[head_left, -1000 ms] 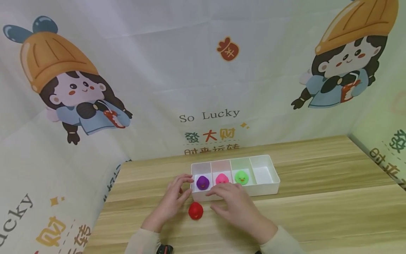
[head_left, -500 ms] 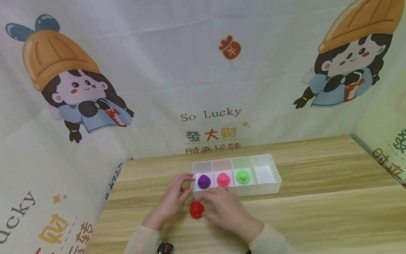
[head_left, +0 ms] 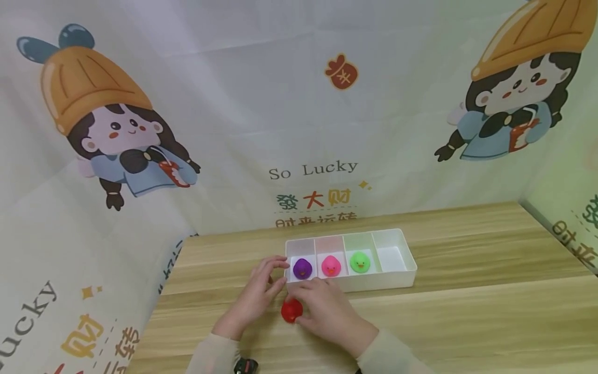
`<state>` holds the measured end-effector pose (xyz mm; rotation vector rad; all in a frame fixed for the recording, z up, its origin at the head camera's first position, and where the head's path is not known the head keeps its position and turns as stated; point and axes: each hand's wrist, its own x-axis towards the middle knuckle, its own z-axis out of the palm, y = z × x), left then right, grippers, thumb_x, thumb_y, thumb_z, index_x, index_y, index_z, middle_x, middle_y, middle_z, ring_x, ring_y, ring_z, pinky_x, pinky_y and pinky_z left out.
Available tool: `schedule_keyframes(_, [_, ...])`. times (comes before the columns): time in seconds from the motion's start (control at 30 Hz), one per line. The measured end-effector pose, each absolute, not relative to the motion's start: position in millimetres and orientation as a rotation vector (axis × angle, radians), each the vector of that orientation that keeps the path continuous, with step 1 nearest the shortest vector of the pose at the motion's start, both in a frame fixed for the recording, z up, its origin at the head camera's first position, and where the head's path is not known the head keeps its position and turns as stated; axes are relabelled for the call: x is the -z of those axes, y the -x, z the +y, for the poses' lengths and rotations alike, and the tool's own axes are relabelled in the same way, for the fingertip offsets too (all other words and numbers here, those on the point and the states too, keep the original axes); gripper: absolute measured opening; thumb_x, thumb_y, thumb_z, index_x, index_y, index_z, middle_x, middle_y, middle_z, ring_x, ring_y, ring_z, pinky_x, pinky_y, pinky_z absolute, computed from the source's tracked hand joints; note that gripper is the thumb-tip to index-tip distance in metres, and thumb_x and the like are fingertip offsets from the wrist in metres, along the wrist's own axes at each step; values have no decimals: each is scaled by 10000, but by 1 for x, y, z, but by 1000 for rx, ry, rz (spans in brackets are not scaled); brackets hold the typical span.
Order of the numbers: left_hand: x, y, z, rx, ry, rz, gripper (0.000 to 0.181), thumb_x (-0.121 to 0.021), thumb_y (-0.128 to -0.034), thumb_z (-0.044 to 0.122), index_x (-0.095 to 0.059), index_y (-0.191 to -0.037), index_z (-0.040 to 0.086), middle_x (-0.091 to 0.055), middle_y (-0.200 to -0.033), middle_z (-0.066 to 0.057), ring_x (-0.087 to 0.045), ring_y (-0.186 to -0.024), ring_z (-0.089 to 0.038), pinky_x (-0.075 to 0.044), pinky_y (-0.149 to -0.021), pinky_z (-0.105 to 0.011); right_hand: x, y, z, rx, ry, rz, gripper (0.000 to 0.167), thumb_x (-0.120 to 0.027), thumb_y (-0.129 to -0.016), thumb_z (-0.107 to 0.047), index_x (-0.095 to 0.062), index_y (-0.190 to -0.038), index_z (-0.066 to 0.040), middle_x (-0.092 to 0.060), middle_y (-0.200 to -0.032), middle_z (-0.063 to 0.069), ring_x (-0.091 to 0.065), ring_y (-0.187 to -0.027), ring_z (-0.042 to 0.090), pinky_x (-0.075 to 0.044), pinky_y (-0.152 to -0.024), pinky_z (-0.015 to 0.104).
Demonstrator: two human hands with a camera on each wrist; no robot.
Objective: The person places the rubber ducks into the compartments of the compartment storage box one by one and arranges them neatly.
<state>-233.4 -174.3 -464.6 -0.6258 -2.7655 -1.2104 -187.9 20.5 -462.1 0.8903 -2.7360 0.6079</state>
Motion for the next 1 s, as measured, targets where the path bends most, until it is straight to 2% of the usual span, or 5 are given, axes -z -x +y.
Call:
schedule_keyframes(0.23, [465, 235, -173, 1218, 619, -2760, 264, -631, -1010, 54, -628, -1273, 82, -533, -1498, -109, -474, -1242, -338, -471, -961, -369, 466, 193, 18, -626, -940, -2740, 309, -902, -792, -260, -747, -1059, -245, -747, -1096, -95, -694, -1053, 151, -544, -984, 406])
schedule_keyframes(0.4, [465, 235, -171, 1223, 614, -2761, 256, -634, -1011, 63, -637, -1265, 85, -544, -1488, -69, -478, -1235, -313, -465, -958, -337, 467, 192, 18, -605, -937, -2737, 317, -912, -782, -262, -736, -1045, -235, -746, -1067, -89, -688, -1039, 140, -548, -972, 384])
schedule_keyframes(0.63, [462, 234, -170, 1247, 604, -2771, 253, -623, -1020, 68, -636, -1271, 97, -532, -1496, -54, -470, -1234, -319, -470, -962, -363, 468, 192, 15, -633, -934, -2732, 329, -914, -770, -228, -704, -1022, -225, -738, -1028, -86, -666, -989, 109, -553, -910, 306])
schedule_keyframes(0.87, [462, 233, -170, 1221, 613, -2764, 259, -631, -1012, 64, -632, -1269, 87, -538, -1494, -75, -458, -1286, -280, -474, -978, -357, 470, 193, 16, -615, -950, -2714, 295, -901, -787, -228, -703, -1005, -231, -740, -1004, -102, -682, -992, 105, -552, -919, 316])
schedule_keyframes(1.0, [462, 233, -170, 1215, 597, -2758, 260, -637, -1000, 40, -637, -1258, 76, -548, -1481, -85, -472, -1245, -271, -471, -966, -345, 469, 193, 16, -651, -937, -2739, 277, -890, -809, -239, -715, -1024, -231, -742, -1022, -107, -687, -1013, 108, -554, -946, 329])
